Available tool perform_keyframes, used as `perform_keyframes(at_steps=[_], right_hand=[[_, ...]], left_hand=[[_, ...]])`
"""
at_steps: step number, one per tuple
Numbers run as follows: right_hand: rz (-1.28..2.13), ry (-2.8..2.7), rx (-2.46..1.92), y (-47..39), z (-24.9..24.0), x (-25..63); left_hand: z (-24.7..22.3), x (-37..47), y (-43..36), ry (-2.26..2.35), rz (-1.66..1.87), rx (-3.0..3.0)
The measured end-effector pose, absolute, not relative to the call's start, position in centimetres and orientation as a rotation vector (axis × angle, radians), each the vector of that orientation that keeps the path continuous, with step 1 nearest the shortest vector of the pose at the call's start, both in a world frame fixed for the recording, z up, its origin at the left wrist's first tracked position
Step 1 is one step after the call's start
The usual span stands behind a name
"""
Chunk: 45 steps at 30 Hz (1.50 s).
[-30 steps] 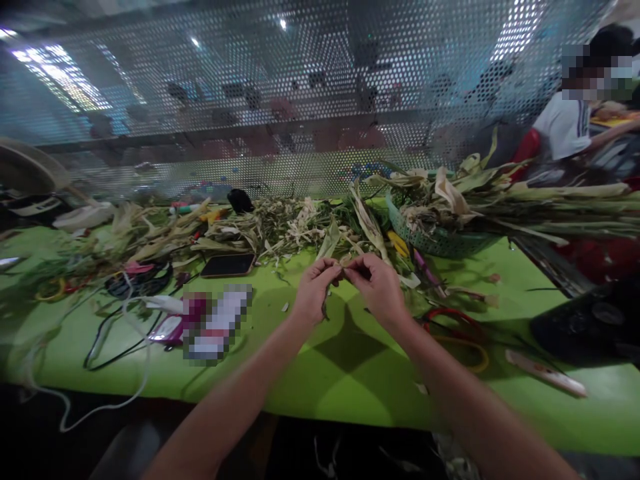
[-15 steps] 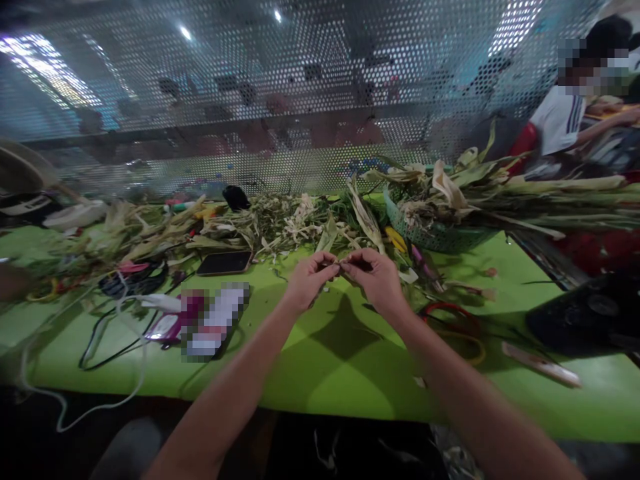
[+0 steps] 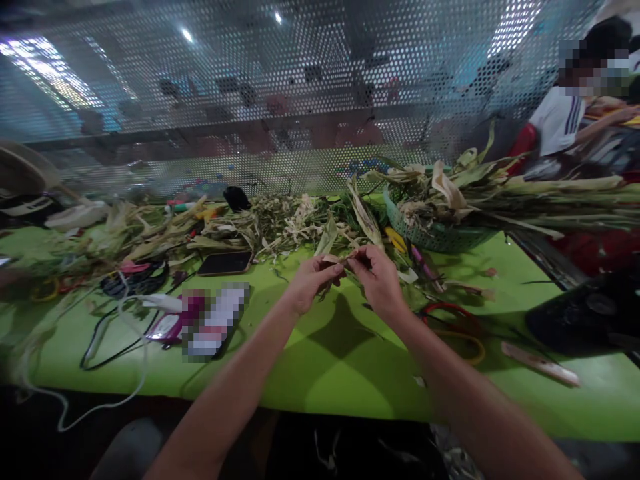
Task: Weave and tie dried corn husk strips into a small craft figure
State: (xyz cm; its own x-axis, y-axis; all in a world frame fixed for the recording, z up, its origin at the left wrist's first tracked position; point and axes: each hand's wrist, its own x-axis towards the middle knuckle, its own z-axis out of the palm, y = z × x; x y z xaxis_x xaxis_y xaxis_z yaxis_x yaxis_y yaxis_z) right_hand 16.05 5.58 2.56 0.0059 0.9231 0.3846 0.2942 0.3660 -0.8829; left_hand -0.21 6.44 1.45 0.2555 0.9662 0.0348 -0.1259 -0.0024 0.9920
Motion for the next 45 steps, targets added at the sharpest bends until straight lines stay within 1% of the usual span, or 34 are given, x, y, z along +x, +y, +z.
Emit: perform_keyframes(at_steps=[3, 6, 8, 10, 17, 24, 29, 32, 36, 39, 43, 45], right_hand=[[0.815, -1.475, -1.15, 5.7, 2.7, 16.0], [1.014, -1.402, -1.127, 6.0, 2.6, 16.1], [1.142, -1.356, -1.098, 6.2, 2.5, 16.2], [1.181, -1.353, -1.089, 6.3, 2.5, 16.3], [0.906, -1.508, -1.14, 5.9, 2.8, 16.2], [0.893, -1.584, -1.13, 5.9, 2.2, 16.3], [0.703, -1.697, -1.161, 5.8, 1.9, 16.4], [0.633, -1.714, -1.157, 5.6, 2.0, 16.3], [0.792, -1.598, -1.1, 5.7, 2.1, 16.1], [0.952, -1.482, -1.072, 5.9, 1.8, 15.8], [1.244, -1.288, -1.04, 5.8, 0.7, 14.7], [1.318, -1.28, -1.013, 5.6, 0.1, 14.2]], left_hand=[[1.3, -0.3, 6.5, 0.968, 1.164, 1.349], [1.0, -0.3, 6.7, 0.95, 1.245, 1.433], [0.9, -0.3, 6.7, 0.939, 1.262, 1.475], [1.0, -0.2, 6.6, 0.97, 1.237, 1.509], [1.0, 0.0, 6.6, 1.105, 1.158, 1.503], [1.1, 0.1, 6.4, 1.147, 1.187, 1.502], [1.8, -0.4, 6.4, 1.098, 1.191, 1.599], [1.5, -0.3, 6.3, 1.083, 1.191, 1.517], [0.8, 0.2, 6.4, 1.051, 1.284, 1.159], [0.7, 0.5, 6.5, 0.939, 1.375, 0.89], [1.0, 0.8, 6.4, 0.852, 1.426, 0.696], [1.1, 1.0, 6.2, 0.845, 1.443, 0.667]])
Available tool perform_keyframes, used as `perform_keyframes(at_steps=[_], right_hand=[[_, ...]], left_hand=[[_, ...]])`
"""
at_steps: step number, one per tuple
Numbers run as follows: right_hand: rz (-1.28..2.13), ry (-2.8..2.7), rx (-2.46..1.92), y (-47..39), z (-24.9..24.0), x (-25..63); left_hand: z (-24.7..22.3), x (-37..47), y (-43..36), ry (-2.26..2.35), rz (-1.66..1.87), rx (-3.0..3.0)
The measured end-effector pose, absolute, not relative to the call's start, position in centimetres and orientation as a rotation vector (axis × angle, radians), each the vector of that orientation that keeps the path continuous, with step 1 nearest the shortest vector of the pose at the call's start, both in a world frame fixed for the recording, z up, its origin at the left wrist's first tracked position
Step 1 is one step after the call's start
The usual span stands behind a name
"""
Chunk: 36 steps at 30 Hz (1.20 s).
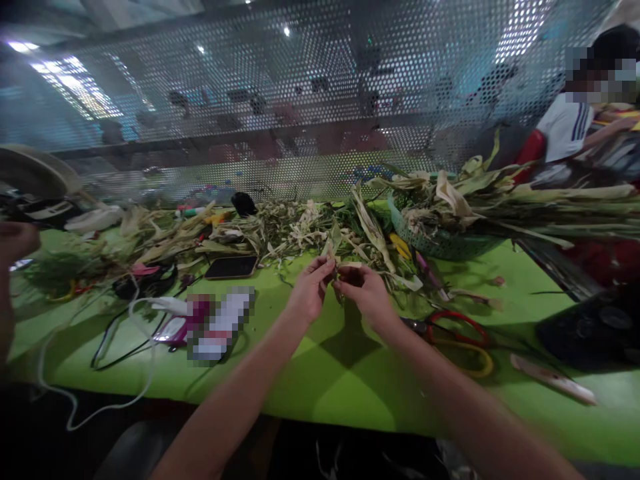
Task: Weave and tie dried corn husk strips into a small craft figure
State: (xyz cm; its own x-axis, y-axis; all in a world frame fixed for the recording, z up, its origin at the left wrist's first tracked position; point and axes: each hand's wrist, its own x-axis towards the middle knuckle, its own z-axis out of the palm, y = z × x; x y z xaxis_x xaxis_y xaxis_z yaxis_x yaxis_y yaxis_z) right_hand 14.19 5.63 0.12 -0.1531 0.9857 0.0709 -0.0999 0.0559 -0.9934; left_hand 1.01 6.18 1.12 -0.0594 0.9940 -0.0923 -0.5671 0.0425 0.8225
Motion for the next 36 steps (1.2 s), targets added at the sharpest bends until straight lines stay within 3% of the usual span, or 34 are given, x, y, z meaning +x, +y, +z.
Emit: perform_keyframes(at_steps=[3, 9, 12, 21, 29, 36], right_hand=[[1.196, -1.431, -1.026, 5.4, -0.3, 13.9], [0.521, -1.829, -1.087, 5.5, -0.5, 14.4], [0.429, -1.856, -1.094, 5.4, -0.9, 14.3], [0.533, -1.858, -1.191, 5.3, -0.9, 14.3], [1.323, -1.451, -1.041, 4.7, 0.4, 13.3], [1.397, -1.373, -1.04, 4.5, 0.7, 13.1]], left_hand=[[1.3, 1.3, 5.9, 0.856, 1.462, 0.672], [1.6, 1.0, 6.0, 0.833, 1.424, 0.544], [1.7, 1.0, 6.1, 0.832, 1.428, 0.493], [1.9, 1.2, 5.8, 0.848, 1.42, 0.501], [2.1, 0.8, 5.5, 0.936, 1.514, 0.828], [2.4, 1.1, 5.5, 0.972, 1.558, 0.906]])
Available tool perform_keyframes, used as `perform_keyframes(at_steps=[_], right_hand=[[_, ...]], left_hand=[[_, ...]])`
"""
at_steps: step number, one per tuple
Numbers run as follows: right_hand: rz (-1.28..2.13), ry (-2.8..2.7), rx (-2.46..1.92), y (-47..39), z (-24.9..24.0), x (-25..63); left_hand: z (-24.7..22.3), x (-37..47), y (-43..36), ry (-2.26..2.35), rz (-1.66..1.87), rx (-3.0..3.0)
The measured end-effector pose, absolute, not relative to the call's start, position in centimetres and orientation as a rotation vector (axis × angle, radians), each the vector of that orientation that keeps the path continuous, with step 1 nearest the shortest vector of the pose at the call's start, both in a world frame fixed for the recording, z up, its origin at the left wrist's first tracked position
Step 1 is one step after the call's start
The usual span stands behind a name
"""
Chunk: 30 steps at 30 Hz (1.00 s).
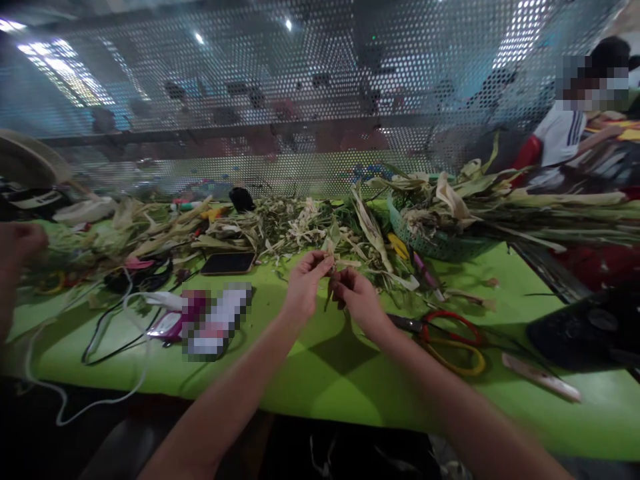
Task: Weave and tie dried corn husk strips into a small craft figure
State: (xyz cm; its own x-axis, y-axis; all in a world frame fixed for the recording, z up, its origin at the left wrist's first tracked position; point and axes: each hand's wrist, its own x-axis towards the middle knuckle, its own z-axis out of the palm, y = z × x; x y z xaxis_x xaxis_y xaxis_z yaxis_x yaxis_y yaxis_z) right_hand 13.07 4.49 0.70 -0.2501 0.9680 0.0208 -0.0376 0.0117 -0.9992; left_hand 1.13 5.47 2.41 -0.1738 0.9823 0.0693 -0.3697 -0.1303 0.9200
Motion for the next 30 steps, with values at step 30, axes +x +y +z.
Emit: perform_keyframes(at_steps=[30], right_hand=[[0.991, -1.464, -1.145, 6.4, 2.1, 16.5]], left_hand=[[1.2, 0.4, 6.1, 1.071, 1.174, 1.345]])
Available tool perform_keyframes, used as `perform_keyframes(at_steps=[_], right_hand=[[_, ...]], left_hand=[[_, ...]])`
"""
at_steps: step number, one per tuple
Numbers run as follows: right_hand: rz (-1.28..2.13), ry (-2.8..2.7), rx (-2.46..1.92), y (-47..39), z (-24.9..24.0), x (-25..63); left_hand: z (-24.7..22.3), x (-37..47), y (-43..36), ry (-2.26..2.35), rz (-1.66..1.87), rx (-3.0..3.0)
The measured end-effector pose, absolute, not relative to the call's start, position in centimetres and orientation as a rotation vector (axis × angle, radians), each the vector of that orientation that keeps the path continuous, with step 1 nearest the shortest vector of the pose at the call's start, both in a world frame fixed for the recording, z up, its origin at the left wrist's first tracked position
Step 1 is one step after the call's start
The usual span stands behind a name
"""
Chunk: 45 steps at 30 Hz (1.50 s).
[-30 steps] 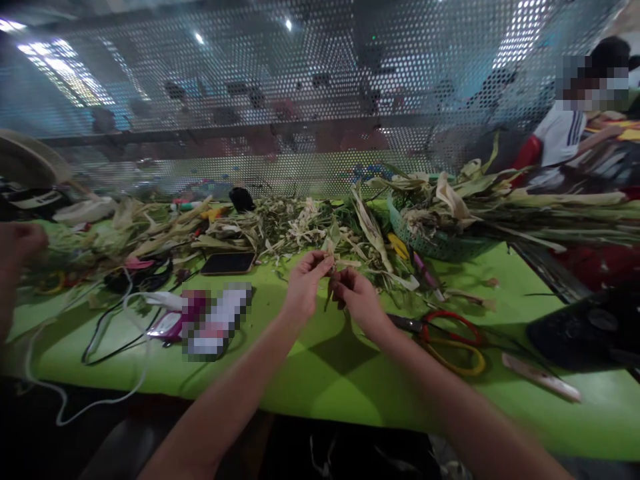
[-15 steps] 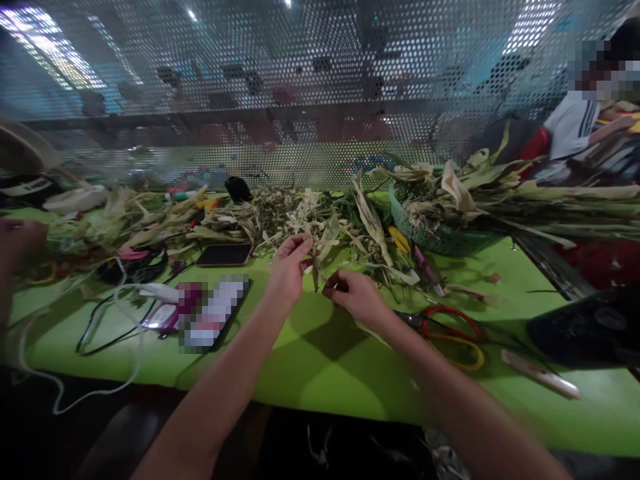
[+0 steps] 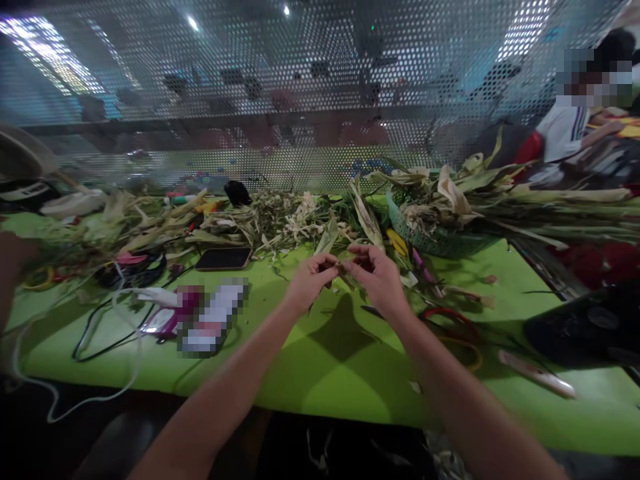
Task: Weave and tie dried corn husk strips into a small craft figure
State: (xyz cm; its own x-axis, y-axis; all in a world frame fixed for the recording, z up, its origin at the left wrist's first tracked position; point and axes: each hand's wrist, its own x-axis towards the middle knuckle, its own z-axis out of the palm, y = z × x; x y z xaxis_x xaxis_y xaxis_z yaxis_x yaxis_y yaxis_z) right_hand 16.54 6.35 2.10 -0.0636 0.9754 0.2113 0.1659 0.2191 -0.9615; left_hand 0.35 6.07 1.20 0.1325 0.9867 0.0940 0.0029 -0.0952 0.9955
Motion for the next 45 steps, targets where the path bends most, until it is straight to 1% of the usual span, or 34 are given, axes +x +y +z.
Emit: perform_keyframes(at_steps=[5, 8, 19, 21, 26, 29, 33, 36, 41, 45], right_hand=[[0.934, -1.491, -1.211, 6.2, 2.6, 16.7], [0.898, -1.476, -1.214, 5.9, 2.9, 16.7], [0.93, -1.5, -1.197, 6.1, 2.3, 16.6], [0.933, -1.503, -1.191, 6.4, 1.8, 16.8], [0.858, -1.549, -1.228, 7.2, 0.8, 17.2], [0.764, -1.581, -1.244, 7.8, 0.3, 17.7], [0.576, -1.603, -1.3, 9.0, -0.1, 19.2], [0.433, -1.78, -1.372, 9.6, -0.1, 20.6], [0.44, -2.095, -1.456, 10.1, -0.4, 22.0], [0.418, -2.081, -1.495, 10.2, -0.5, 21.9]], left_hand=[[0.9, 0.3, 6.2, 1.05, 1.113, 1.415], [0.8, 0.4, 6.4, 1.081, 1.124, 1.417], [1.9, -0.3, 6.2, 1.092, 1.218, 1.31], [2.5, -1.5, 6.6, 1.117, 1.305, 1.234], [4.1, -5.6, 7.9, 1.075, 1.751, 0.95], [4.4, -7.2, 8.6, 1.038, 1.862, 0.829], [4.0, -7.8, 9.2, 0.976, 1.872, 0.789], [3.6, -7.6, 9.4, 0.932, 1.839, 0.8], [3.2, -7.1, 9.6, 0.949, 1.768, 0.797], [2.8, -6.4, 9.5, 0.894, 1.671, 0.876]])
